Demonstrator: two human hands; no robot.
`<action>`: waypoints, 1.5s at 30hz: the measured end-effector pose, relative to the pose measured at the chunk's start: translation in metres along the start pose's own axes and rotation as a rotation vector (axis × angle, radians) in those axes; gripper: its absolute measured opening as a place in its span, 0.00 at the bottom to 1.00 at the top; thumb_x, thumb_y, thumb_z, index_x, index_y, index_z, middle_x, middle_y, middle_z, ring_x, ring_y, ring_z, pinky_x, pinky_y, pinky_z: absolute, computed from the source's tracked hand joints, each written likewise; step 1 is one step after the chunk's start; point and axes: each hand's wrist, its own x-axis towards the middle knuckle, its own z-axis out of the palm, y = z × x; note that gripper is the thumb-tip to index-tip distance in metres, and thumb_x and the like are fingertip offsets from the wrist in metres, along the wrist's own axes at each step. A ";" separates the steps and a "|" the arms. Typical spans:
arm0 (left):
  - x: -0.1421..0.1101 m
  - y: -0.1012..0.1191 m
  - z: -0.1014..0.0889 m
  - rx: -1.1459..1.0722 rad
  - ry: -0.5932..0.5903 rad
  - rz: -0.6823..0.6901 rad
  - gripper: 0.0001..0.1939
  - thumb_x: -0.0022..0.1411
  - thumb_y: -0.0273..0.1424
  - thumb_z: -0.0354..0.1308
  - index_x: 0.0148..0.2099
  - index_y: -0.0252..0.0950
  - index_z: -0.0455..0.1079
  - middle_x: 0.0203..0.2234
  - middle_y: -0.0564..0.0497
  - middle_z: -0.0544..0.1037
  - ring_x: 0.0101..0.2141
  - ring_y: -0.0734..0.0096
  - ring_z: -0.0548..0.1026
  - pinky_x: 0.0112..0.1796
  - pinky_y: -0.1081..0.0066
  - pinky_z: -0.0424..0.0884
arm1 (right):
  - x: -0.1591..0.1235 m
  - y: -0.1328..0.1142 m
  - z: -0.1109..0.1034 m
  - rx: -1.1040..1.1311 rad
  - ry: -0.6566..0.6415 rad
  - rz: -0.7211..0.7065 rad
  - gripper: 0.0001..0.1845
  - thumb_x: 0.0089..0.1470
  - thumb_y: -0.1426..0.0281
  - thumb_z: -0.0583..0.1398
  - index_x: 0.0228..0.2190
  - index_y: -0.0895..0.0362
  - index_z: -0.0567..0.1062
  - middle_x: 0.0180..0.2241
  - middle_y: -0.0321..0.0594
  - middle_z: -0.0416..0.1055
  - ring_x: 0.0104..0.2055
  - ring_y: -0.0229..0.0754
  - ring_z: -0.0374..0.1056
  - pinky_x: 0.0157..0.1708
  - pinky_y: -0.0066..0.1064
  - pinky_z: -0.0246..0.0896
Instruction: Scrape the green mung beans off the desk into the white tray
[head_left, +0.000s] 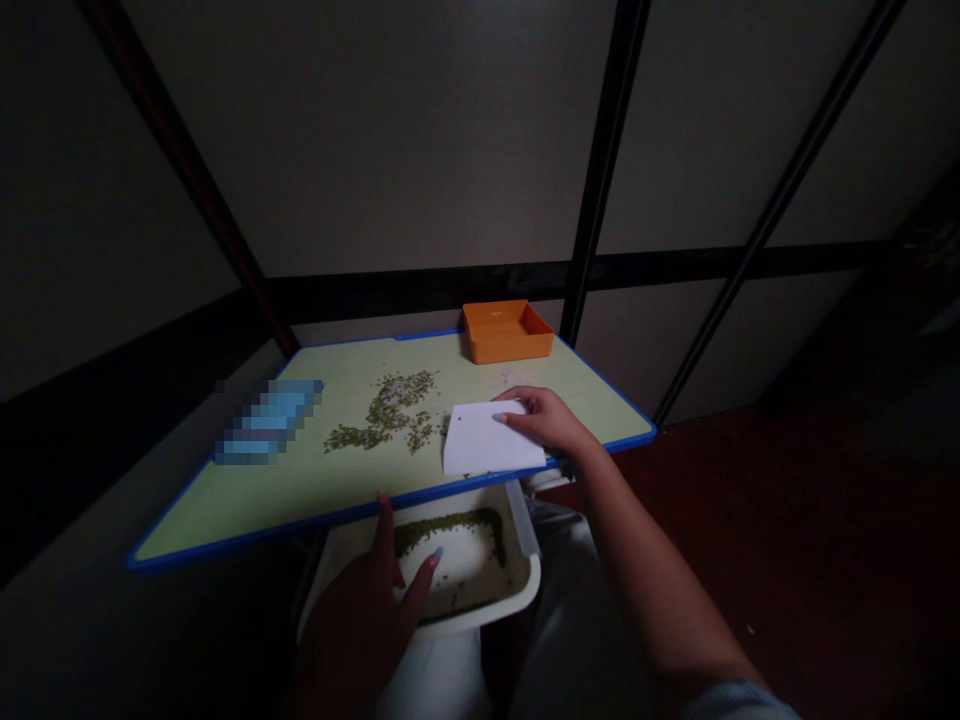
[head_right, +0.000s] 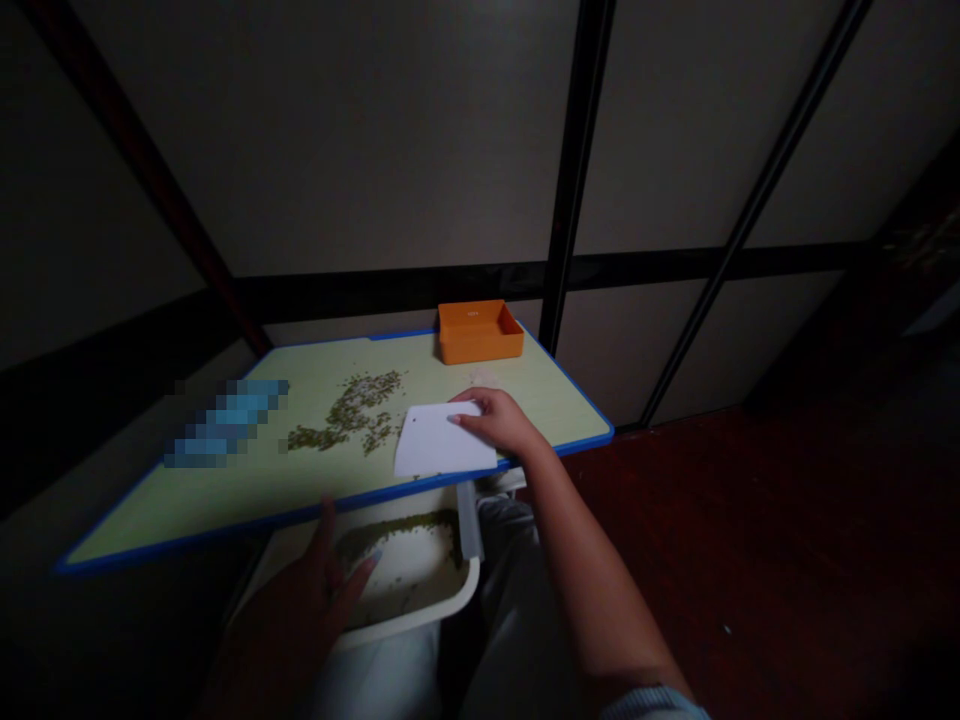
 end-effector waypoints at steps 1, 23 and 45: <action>0.000 0.000 0.000 -0.001 -0.002 0.000 0.44 0.66 0.48 0.39 0.72 0.31 0.26 0.35 0.49 0.76 0.39 0.62 0.75 0.37 0.67 0.62 | 0.000 0.000 0.002 0.001 -0.002 -0.001 0.14 0.47 0.68 0.67 0.37 0.60 0.81 0.33 0.42 0.79 0.32 0.41 0.69 0.31 0.31 0.62; 0.000 0.002 -0.002 0.036 -0.015 -0.008 0.43 0.67 0.47 0.40 0.72 0.32 0.25 0.35 0.50 0.77 0.39 0.63 0.76 0.36 0.68 0.61 | 0.005 0.016 -0.005 0.001 0.533 -0.093 0.15 0.51 0.65 0.61 0.40 0.55 0.81 0.45 0.45 0.80 0.49 0.52 0.73 0.54 0.44 0.63; 0.001 -0.008 0.004 0.020 0.027 0.031 0.43 0.66 0.48 0.41 0.73 0.32 0.29 0.32 0.51 0.76 0.36 0.64 0.75 0.36 0.68 0.62 | -0.001 0.012 -0.005 0.004 0.424 -0.085 0.13 0.50 0.64 0.60 0.35 0.55 0.82 0.42 0.45 0.81 0.46 0.51 0.74 0.52 0.43 0.64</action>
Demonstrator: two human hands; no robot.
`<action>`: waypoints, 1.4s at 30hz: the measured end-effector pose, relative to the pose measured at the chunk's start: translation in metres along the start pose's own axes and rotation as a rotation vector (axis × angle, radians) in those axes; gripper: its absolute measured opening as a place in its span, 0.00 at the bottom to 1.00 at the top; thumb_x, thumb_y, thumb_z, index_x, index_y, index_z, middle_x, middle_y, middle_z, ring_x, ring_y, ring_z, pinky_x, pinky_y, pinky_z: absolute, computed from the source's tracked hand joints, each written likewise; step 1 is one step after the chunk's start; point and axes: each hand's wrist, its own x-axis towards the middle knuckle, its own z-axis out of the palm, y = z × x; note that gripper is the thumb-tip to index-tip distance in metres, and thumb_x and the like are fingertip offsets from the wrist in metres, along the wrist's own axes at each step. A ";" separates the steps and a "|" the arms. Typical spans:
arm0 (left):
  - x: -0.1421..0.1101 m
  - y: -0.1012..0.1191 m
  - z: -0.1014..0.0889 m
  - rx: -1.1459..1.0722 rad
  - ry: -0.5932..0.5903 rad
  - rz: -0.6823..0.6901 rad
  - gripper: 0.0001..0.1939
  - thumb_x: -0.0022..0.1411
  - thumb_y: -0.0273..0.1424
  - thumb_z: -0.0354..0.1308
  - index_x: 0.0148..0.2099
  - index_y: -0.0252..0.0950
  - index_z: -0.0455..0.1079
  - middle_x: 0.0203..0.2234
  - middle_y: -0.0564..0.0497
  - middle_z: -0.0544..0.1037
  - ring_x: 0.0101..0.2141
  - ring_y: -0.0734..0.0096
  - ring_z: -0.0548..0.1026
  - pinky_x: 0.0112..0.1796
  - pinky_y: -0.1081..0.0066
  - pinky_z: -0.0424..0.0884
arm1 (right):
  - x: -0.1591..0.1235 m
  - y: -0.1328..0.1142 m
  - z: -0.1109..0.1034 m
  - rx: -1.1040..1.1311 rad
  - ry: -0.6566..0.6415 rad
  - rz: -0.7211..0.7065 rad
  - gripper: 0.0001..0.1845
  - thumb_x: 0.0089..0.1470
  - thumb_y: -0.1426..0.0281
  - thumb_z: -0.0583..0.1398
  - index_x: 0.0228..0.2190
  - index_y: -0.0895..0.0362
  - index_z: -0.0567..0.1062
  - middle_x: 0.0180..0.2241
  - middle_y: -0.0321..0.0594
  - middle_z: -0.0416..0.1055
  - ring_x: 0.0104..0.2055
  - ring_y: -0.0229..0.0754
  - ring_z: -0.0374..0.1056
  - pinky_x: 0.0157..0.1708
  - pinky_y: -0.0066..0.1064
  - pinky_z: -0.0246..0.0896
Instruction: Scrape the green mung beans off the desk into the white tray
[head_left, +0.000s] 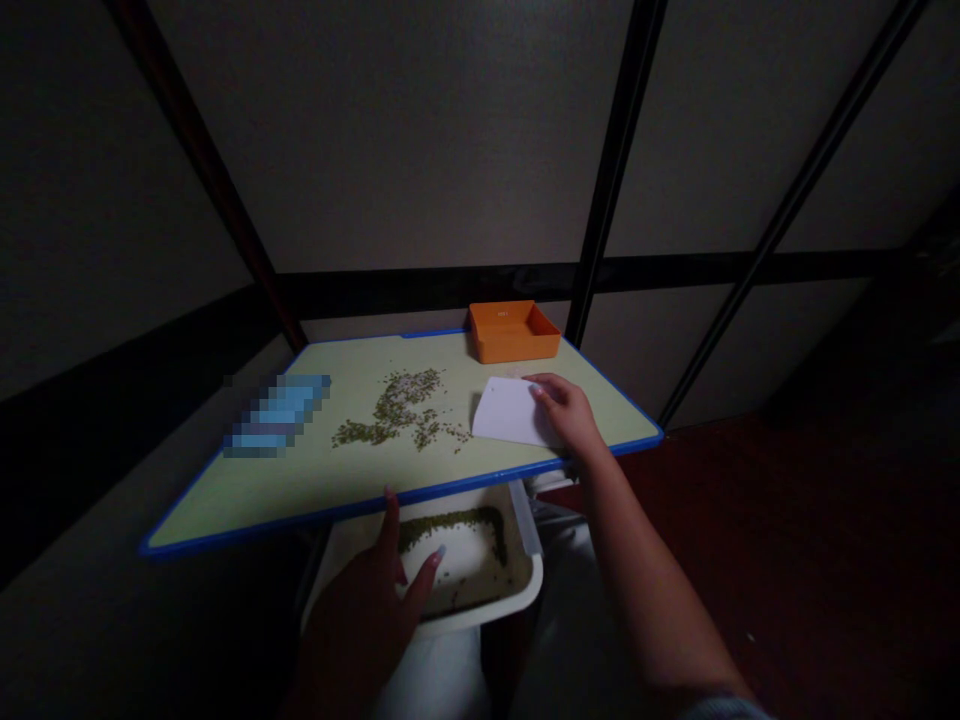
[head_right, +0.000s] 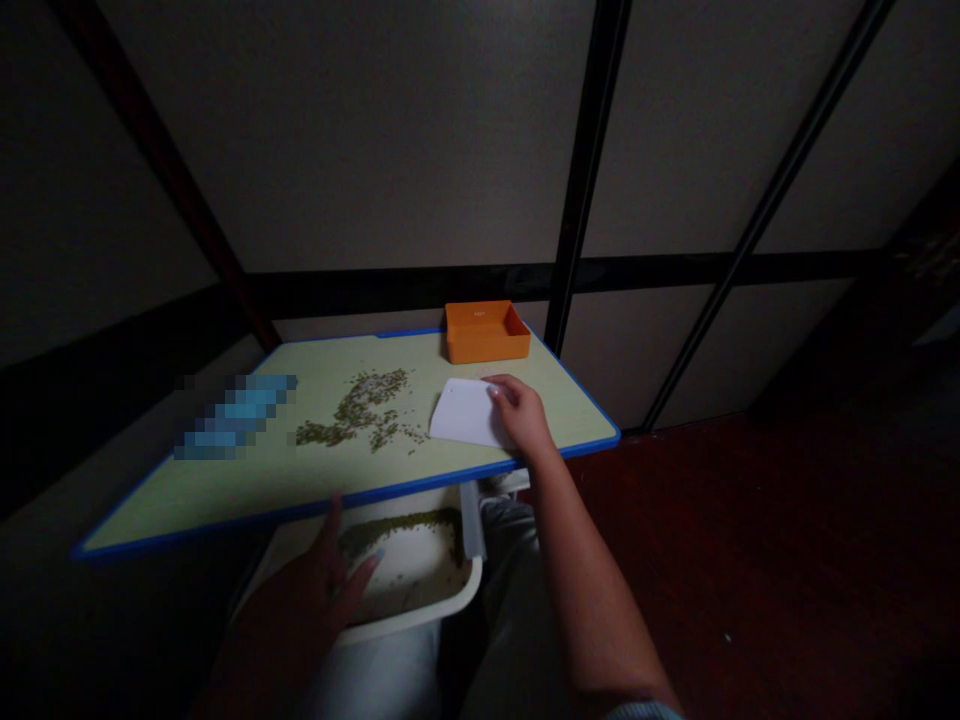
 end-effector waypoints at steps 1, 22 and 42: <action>0.000 0.000 0.000 -0.002 0.001 0.004 0.42 0.66 0.47 0.41 0.73 0.32 0.29 0.32 0.51 0.76 0.36 0.65 0.75 0.37 0.68 0.62 | 0.000 0.000 0.000 0.007 -0.009 0.002 0.13 0.50 0.63 0.60 0.35 0.55 0.82 0.41 0.45 0.82 0.46 0.51 0.75 0.51 0.43 0.65; -0.001 -0.002 0.002 -0.024 0.015 0.011 0.43 0.65 0.48 0.41 0.73 0.33 0.29 0.33 0.51 0.76 0.36 0.64 0.75 0.37 0.67 0.63 | 0.000 0.002 0.000 -0.059 -0.001 0.027 0.14 0.51 0.63 0.60 0.37 0.55 0.82 0.41 0.45 0.81 0.45 0.51 0.74 0.50 0.44 0.65; 0.001 -0.004 0.006 -0.018 0.026 0.027 0.43 0.66 0.48 0.41 0.72 0.33 0.28 0.33 0.51 0.76 0.37 0.64 0.76 0.37 0.67 0.63 | 0.004 0.002 0.008 -0.054 -0.052 -0.028 0.14 0.52 0.65 0.61 0.40 0.53 0.82 0.45 0.44 0.81 0.50 0.50 0.73 0.55 0.43 0.62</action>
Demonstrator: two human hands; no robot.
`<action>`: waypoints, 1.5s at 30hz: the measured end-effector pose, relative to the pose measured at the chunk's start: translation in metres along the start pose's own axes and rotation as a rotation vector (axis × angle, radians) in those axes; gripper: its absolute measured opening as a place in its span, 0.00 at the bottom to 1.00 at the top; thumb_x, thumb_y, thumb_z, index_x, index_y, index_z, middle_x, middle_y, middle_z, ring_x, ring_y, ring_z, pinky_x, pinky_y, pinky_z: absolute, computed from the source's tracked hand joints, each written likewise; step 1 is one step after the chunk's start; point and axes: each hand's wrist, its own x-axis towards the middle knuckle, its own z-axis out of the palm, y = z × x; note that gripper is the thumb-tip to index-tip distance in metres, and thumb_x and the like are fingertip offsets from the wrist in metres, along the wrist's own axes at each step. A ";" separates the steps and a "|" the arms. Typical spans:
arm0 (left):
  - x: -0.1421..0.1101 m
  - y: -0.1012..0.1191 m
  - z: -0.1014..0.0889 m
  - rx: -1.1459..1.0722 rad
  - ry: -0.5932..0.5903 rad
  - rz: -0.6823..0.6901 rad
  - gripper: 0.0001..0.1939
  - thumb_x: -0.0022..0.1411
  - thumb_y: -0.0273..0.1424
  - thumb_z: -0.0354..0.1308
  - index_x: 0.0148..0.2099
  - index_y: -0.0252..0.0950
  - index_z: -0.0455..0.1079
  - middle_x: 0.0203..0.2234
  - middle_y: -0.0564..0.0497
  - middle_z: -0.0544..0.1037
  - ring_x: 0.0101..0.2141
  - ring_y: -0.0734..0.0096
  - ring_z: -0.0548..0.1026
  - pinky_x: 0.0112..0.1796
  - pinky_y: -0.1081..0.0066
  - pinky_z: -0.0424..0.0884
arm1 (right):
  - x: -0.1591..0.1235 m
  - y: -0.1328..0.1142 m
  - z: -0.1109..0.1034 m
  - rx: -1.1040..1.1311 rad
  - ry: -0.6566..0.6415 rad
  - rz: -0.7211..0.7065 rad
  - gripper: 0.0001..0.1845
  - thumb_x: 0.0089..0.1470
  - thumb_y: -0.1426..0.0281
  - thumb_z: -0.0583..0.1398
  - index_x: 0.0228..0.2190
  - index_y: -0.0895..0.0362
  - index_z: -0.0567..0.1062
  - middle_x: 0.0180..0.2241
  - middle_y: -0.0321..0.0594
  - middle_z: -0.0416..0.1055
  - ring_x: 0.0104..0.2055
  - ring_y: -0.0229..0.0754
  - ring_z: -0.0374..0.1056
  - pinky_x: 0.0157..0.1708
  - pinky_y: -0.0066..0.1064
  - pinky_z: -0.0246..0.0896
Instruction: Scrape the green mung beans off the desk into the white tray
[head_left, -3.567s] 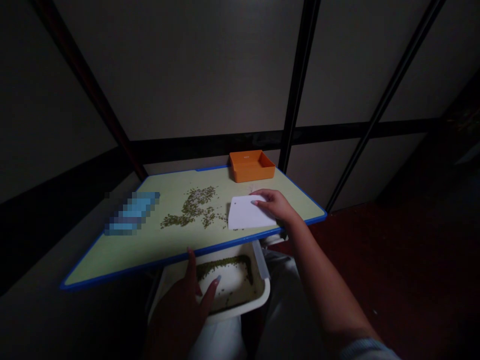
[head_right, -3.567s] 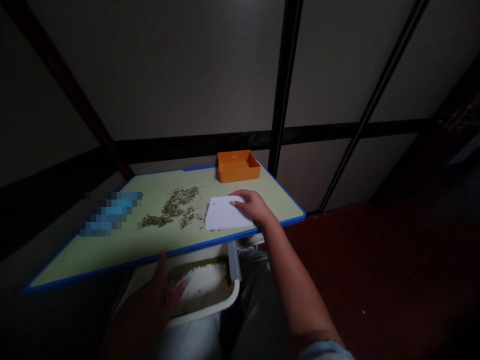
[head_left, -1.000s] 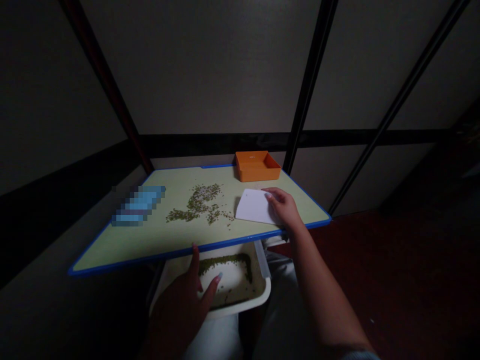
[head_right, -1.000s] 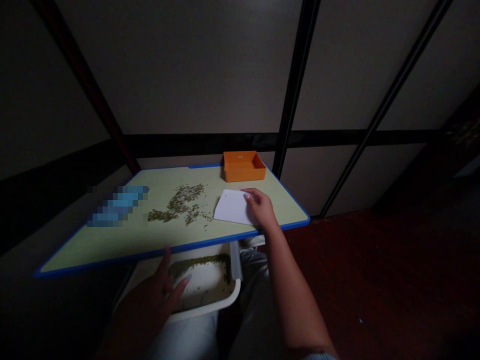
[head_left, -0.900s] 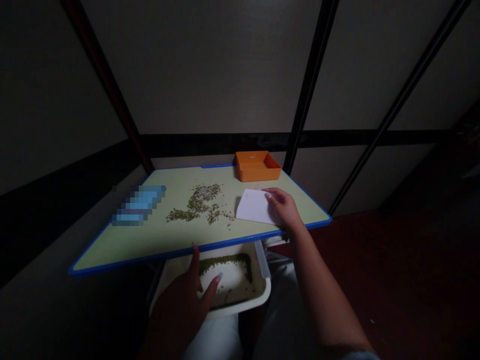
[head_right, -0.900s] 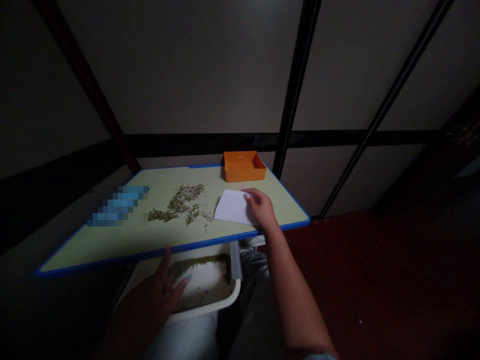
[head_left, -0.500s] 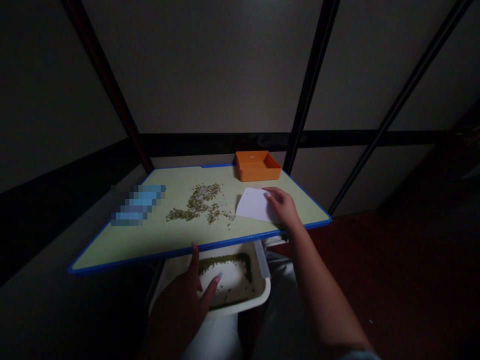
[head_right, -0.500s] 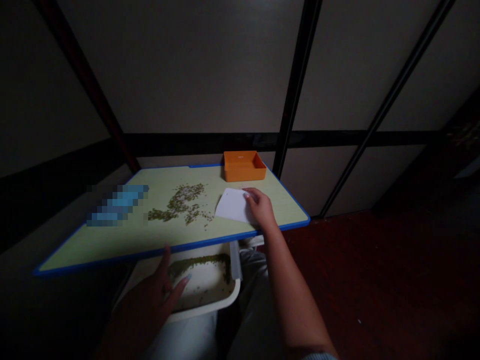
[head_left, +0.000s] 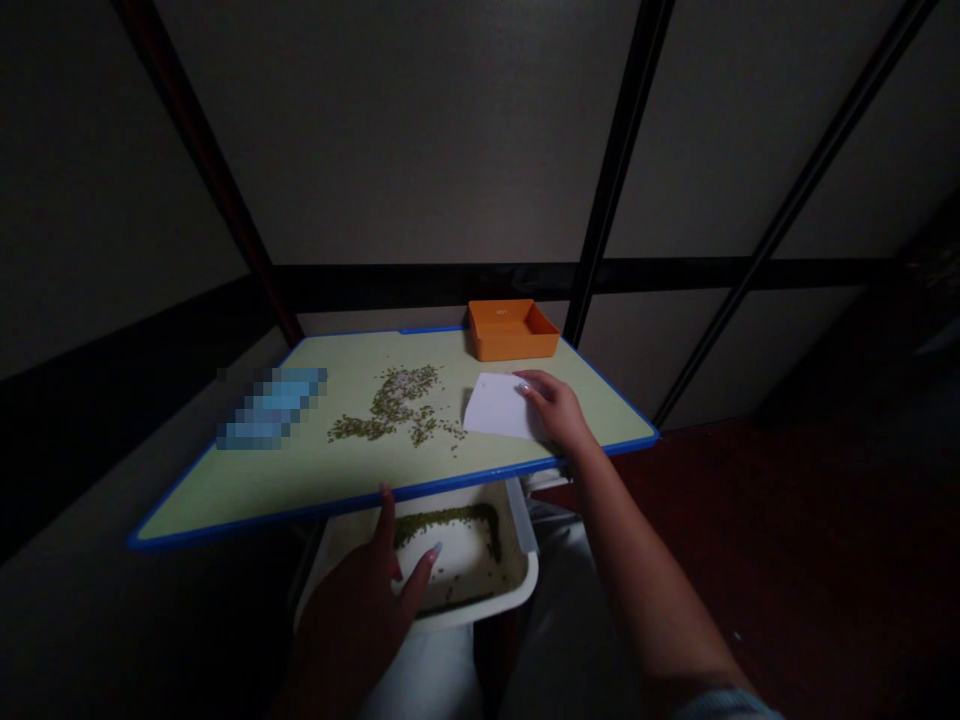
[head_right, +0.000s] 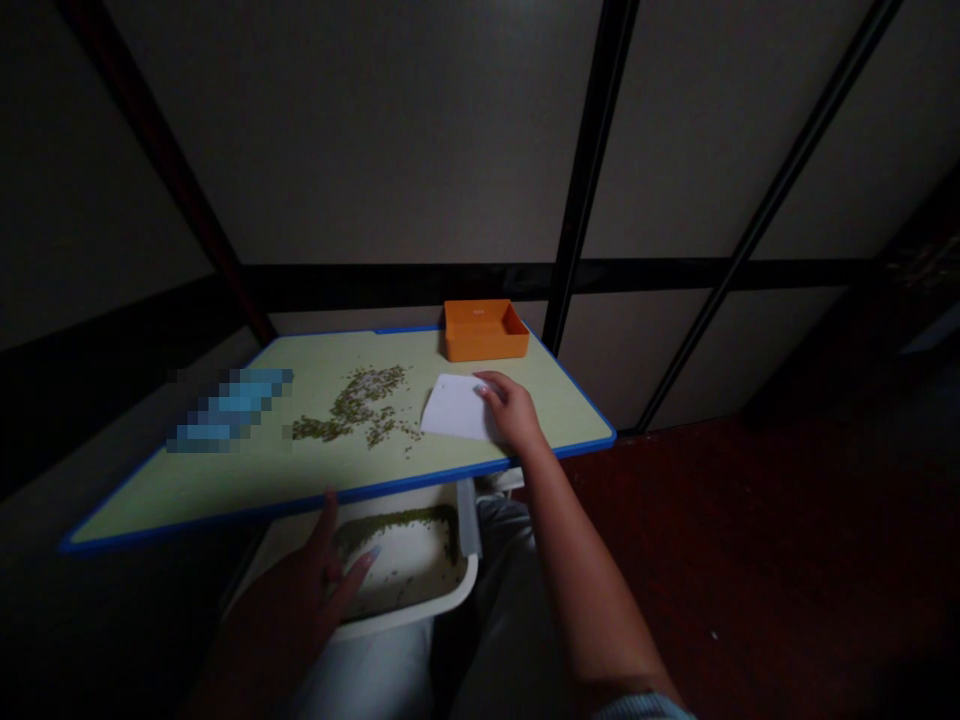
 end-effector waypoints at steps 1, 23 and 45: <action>0.000 0.000 0.000 -0.001 -0.002 -0.003 0.43 0.66 0.48 0.41 0.72 0.33 0.28 0.33 0.51 0.76 0.37 0.64 0.76 0.37 0.67 0.63 | 0.000 0.000 0.000 0.004 -0.002 -0.003 0.14 0.52 0.65 0.60 0.40 0.53 0.82 0.45 0.44 0.81 0.50 0.50 0.73 0.55 0.43 0.62; -0.002 0.005 -0.006 0.023 -0.030 -0.038 0.43 0.66 0.47 0.42 0.73 0.33 0.29 0.35 0.50 0.77 0.38 0.64 0.76 0.36 0.68 0.62 | -0.003 0.001 -0.006 0.055 -0.005 0.015 0.13 0.51 0.63 0.60 0.36 0.54 0.81 0.42 0.43 0.81 0.47 0.50 0.74 0.53 0.44 0.63; -0.001 0.003 -0.005 0.025 -0.012 -0.022 0.43 0.66 0.47 0.42 0.73 0.32 0.29 0.34 0.50 0.77 0.37 0.64 0.76 0.36 0.67 0.63 | -0.006 -0.003 -0.007 0.045 0.001 0.036 0.14 0.51 0.64 0.61 0.37 0.55 0.83 0.44 0.45 0.81 0.49 0.51 0.74 0.54 0.44 0.64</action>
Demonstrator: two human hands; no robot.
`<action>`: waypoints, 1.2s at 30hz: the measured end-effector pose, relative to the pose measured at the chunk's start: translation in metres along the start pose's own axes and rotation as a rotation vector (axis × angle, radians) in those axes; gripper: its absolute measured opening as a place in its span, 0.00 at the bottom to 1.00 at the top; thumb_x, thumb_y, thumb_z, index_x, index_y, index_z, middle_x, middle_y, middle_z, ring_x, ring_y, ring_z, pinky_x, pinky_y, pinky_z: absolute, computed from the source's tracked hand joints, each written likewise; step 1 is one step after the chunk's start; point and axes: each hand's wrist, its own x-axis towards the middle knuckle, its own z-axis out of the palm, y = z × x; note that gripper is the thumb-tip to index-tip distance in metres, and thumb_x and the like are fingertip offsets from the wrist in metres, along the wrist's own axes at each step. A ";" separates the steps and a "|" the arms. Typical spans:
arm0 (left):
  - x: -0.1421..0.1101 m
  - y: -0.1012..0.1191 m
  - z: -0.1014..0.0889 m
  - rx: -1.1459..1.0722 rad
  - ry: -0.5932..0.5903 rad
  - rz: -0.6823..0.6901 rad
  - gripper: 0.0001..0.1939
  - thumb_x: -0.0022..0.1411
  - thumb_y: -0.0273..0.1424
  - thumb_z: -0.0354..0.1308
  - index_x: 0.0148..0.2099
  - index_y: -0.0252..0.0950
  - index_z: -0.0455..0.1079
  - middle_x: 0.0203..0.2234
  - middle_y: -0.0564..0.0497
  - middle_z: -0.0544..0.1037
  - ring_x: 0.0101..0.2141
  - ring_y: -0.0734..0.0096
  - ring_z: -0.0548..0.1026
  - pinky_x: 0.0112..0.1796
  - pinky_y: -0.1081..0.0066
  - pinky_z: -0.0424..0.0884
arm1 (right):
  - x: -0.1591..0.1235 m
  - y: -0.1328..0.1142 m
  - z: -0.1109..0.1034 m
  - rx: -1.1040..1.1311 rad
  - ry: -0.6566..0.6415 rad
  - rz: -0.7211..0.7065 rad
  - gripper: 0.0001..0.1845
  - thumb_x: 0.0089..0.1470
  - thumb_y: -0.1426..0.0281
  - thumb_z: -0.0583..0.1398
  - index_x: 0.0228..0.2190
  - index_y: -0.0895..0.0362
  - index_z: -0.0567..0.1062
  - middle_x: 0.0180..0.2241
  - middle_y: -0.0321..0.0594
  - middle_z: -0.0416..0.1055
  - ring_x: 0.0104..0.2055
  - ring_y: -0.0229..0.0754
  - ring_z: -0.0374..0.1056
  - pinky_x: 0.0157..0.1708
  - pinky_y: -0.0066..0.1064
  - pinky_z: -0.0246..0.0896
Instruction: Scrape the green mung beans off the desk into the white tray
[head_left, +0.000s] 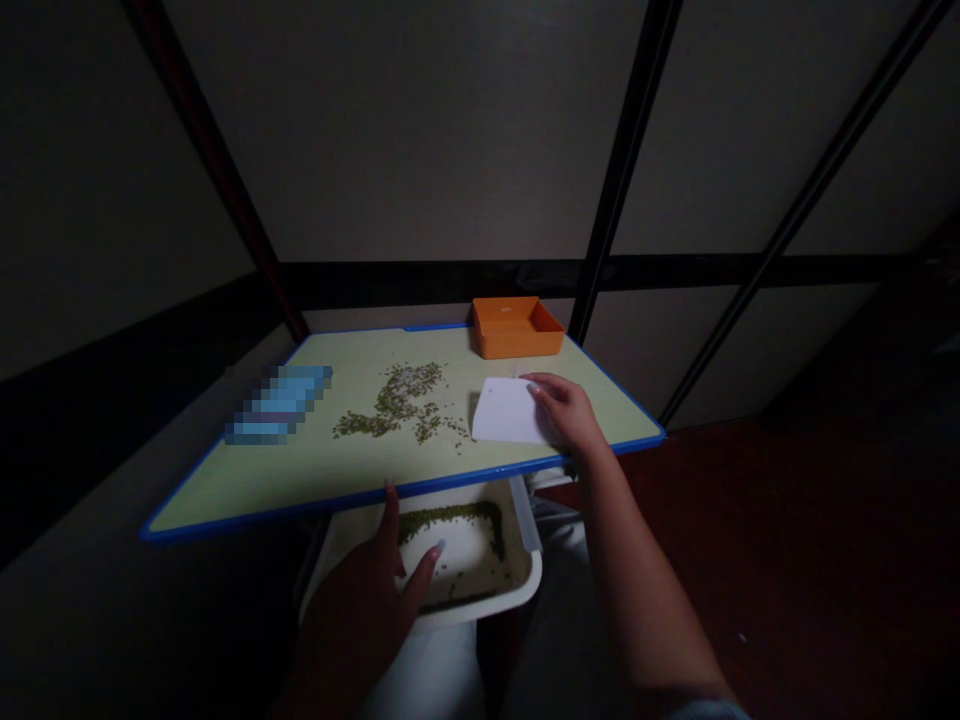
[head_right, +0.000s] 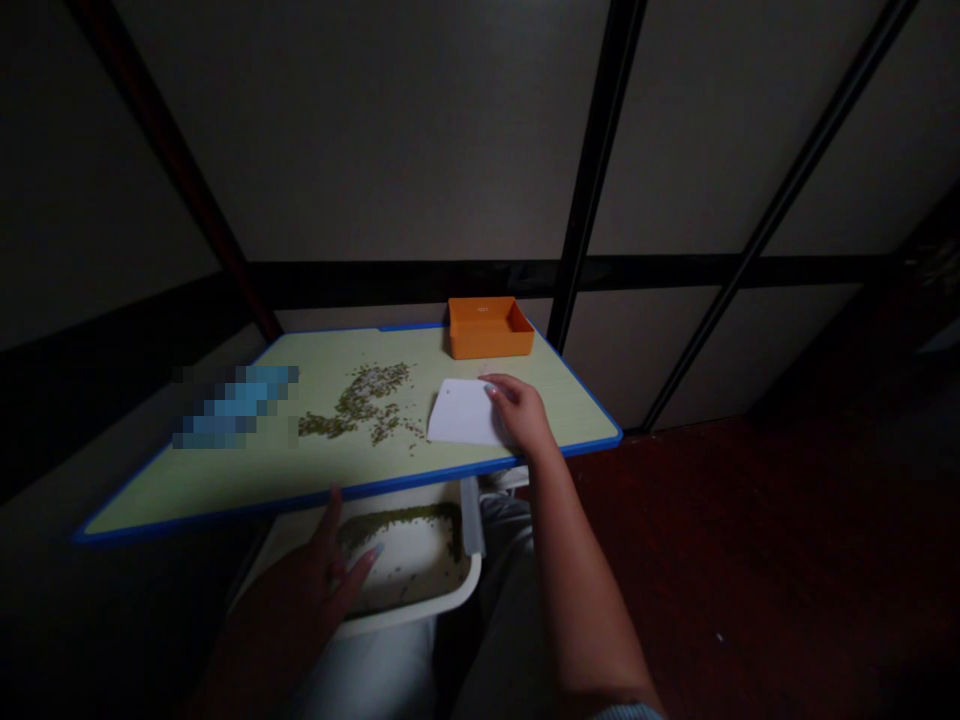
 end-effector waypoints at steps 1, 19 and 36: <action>0.000 0.000 0.000 0.000 0.000 -0.001 0.43 0.66 0.47 0.42 0.73 0.32 0.29 0.34 0.50 0.77 0.37 0.64 0.76 0.36 0.67 0.63 | 0.000 0.000 0.000 -0.001 -0.002 -0.001 0.15 0.51 0.64 0.61 0.37 0.55 0.83 0.45 0.45 0.81 0.49 0.50 0.74 0.55 0.44 0.64; -0.002 0.002 -0.002 -0.008 -0.004 0.000 0.43 0.65 0.48 0.41 0.73 0.31 0.31 0.34 0.50 0.77 0.37 0.64 0.75 0.38 0.66 0.64 | -0.005 -0.004 0.003 -0.009 -0.069 -0.032 0.15 0.54 0.62 0.63 0.40 0.54 0.84 0.46 0.44 0.81 0.52 0.50 0.74 0.56 0.45 0.65; -0.001 -0.001 0.000 -0.015 -0.021 -0.001 0.43 0.65 0.49 0.41 0.73 0.33 0.29 0.34 0.51 0.77 0.36 0.64 0.75 0.36 0.67 0.62 | -0.006 -0.008 0.010 -0.059 -0.057 -0.083 0.16 0.56 0.63 0.61 0.43 0.53 0.83 0.47 0.44 0.80 0.54 0.50 0.73 0.58 0.44 0.63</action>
